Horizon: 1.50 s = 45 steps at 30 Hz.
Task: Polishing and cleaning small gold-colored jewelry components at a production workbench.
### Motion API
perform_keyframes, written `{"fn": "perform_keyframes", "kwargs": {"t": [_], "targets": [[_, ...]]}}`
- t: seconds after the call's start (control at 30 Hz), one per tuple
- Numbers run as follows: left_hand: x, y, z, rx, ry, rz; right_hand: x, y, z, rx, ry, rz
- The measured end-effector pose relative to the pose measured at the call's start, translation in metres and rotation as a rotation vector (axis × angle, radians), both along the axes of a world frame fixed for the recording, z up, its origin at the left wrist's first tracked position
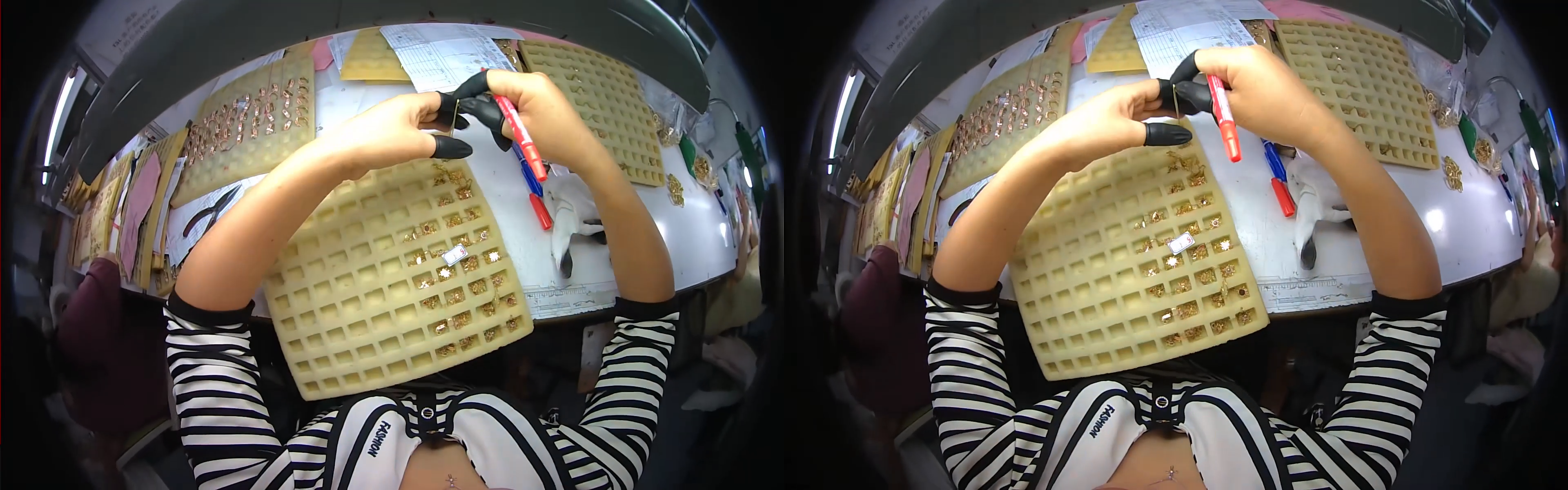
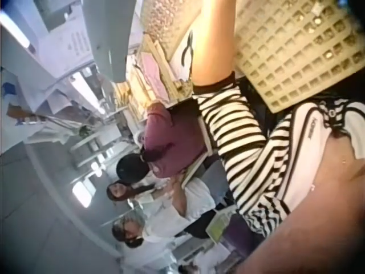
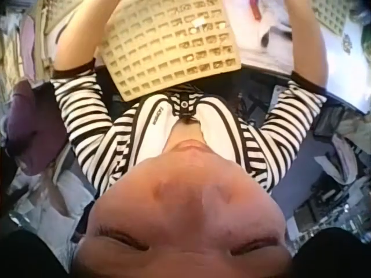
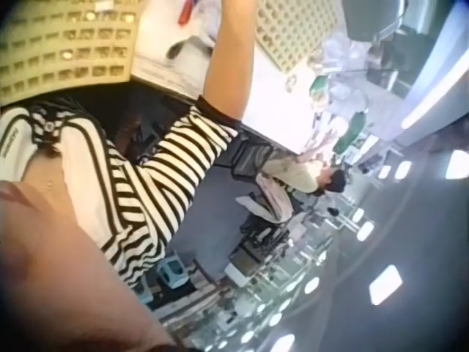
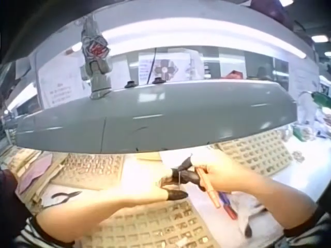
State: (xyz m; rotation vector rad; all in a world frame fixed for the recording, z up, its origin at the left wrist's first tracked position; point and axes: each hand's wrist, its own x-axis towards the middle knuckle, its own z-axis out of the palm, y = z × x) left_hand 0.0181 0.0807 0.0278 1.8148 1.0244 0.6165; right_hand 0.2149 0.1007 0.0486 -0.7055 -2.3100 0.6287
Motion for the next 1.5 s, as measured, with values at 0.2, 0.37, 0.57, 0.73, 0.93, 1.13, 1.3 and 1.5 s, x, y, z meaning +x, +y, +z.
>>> {"fn": "perform_keyframes", "kwargs": {"t": [0.2, 0.37, 0.57, 0.73, 0.93, 1.13, 1.3, 1.5], "targets": [[-0.004, 0.001, 0.004, -0.124, -0.017, 0.014, 0.019, 0.006, 0.01, -0.192, 0.282, -0.132], [-0.023, -0.012, 0.011, -0.038, 0.194, 0.158, 0.048, 0.013, 0.003, -0.27, 0.442, -0.197], [-0.037, -0.032, 0.029, 0.052, 0.252, 0.212, 0.051, 0.002, -0.003, -0.287, 0.606, -0.19], [-0.039, -0.047, 0.039, 0.086, 0.231, 0.255, 0.038, -0.011, -0.007, -0.362, 0.489, -0.197], [-0.029, -0.061, 0.035, 0.062, 0.224, 0.204, 0.005, -0.035, -0.018, -0.474, 0.275, -0.033], [-0.023, -0.069, 0.032, 0.057, 0.266, 0.165, -0.009, -0.043, -0.043, -0.203, -0.074, 0.021], [-0.025, -0.071, 0.03, 0.079, 0.3, 0.171, -0.015, -0.043, -0.052, -0.151, -0.061, 0.021], [-0.029, -0.07, 0.028, 0.107, 0.309, 0.169, -0.019, -0.045, -0.052, -0.111, -0.127, 0.006]]}}
